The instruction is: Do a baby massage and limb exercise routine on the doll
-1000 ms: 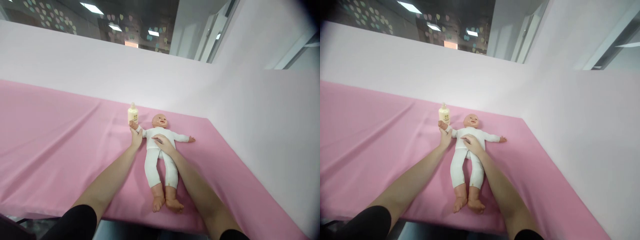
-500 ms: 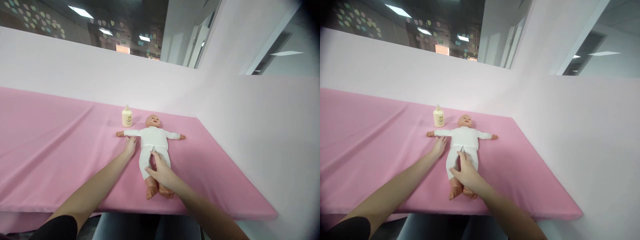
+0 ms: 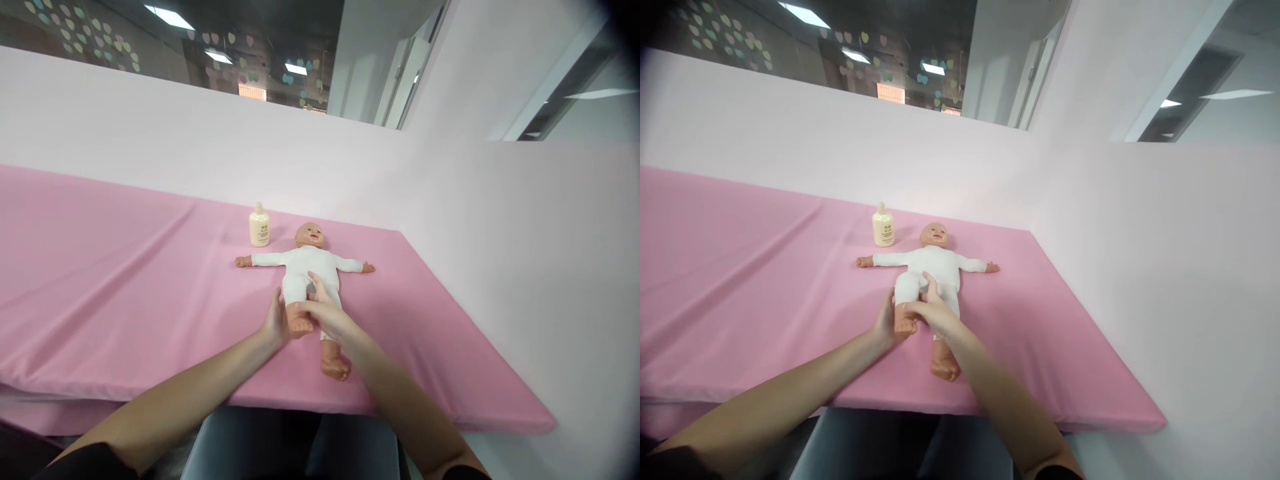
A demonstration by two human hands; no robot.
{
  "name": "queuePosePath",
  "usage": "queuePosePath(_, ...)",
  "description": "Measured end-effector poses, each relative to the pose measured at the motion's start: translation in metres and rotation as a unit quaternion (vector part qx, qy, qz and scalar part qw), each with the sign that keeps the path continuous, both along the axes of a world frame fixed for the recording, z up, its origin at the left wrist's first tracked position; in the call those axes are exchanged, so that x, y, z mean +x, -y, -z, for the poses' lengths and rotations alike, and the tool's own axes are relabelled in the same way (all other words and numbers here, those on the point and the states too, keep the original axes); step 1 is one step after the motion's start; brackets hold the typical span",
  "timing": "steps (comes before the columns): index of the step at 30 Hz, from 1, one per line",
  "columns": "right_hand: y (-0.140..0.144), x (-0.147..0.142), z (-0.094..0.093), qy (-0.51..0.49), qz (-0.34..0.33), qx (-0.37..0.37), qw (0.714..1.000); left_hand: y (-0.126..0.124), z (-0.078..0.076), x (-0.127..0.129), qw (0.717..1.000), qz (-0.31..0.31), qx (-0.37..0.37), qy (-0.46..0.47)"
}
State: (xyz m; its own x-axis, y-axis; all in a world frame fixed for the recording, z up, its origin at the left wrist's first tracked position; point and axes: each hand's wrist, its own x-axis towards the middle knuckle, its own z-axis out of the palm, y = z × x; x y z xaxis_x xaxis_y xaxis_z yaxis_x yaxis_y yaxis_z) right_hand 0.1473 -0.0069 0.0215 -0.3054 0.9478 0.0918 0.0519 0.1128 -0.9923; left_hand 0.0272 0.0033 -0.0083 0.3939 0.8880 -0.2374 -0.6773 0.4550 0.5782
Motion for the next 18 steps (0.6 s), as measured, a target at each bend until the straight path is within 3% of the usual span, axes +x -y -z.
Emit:
queuePosePath(3,-0.003,0.007,-0.008,-0.067,-0.017,-0.057,0.996,0.021,0.0,0.009,0.998,-0.035,-0.002,0.046)
queuePosePath(7,-0.003,0.021,-0.006,-0.029,-0.068,-0.018,0.997,0.034,0.003,0.013,0.994,0.08,-0.073,0.015)
queuePosePath(11,-0.003,0.03,0.003,0.051,-0.089,0.006,0.995,0.026,0.009,0.011,0.993,0.106,-0.049,0.012)
queuePosePath(18,-0.001,0.037,0.006,-0.077,-0.13,-0.136,0.979,0.022,0.014,-0.002,0.979,0.205,-0.014,-0.003)
